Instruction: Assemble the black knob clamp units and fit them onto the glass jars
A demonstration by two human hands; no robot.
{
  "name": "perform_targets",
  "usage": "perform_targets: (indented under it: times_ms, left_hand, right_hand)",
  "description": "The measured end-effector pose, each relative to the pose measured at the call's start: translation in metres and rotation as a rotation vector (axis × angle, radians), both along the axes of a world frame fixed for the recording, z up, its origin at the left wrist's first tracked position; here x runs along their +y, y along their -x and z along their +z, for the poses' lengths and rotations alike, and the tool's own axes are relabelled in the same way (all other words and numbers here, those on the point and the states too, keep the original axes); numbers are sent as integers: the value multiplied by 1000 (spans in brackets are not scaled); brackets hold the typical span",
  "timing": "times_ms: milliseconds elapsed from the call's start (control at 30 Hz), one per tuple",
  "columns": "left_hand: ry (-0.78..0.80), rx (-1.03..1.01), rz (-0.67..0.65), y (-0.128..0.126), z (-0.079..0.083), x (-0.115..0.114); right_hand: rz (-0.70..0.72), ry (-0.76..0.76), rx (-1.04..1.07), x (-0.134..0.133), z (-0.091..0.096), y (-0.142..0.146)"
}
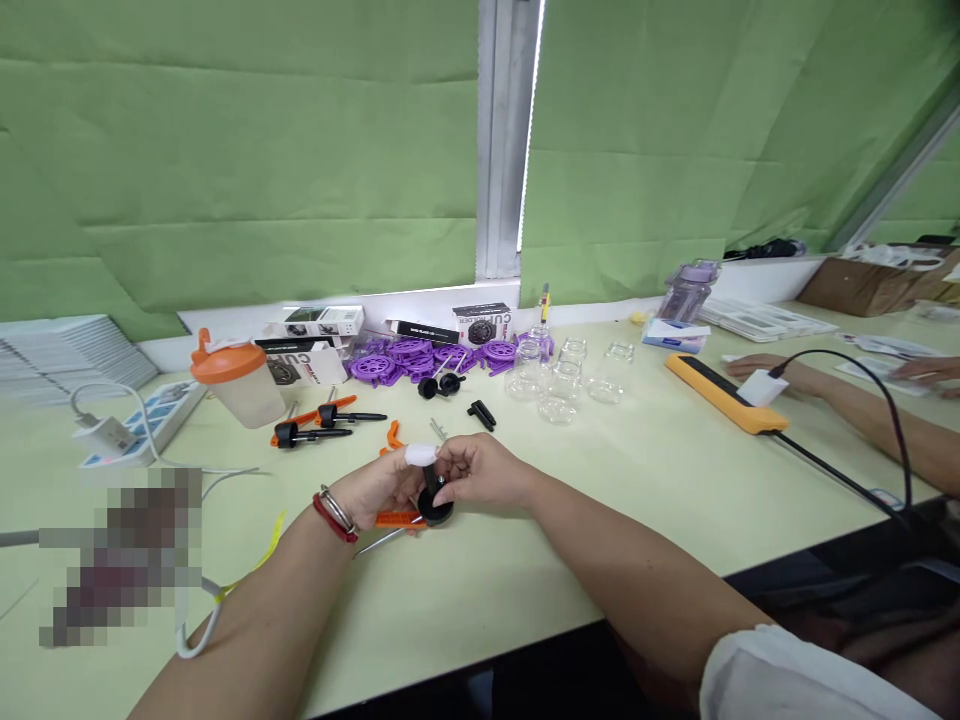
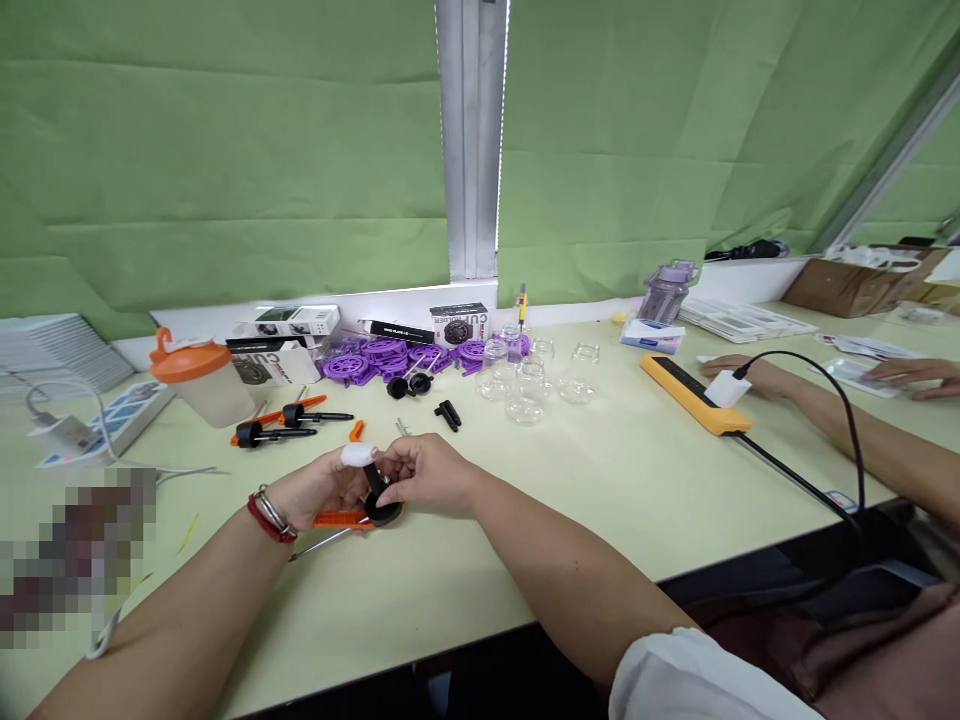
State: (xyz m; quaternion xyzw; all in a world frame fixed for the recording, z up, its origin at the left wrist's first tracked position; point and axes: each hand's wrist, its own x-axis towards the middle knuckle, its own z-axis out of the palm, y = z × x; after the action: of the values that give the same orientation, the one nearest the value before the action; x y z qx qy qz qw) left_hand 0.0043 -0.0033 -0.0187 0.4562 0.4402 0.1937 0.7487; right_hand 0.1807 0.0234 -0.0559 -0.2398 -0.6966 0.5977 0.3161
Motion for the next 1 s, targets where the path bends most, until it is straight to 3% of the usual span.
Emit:
perform_targets:
  times_ms: [333, 567, 800, 900, 1000]
  left_hand:
    - [-5, -58, -40, 5, -5, 1]
    - [-31, 2, 32, 6, -2, -2]
    - [-45, -24, -25, 5, 0, -4]
    - [-34, -77, -26, 6, 2, -4]
    - [-76, -195, 16, 8, 8, -4]
  right_hand:
    - [-47, 18, -3, -4, 7, 1]
    - [-61, -8, -13, -5, 8, 1]
    - [-75, -6, -16, -5, 8, 1]
    - [-133, -26, 10, -8, 12, 2]
    - [-280, -110, 78, -11, 19, 2]
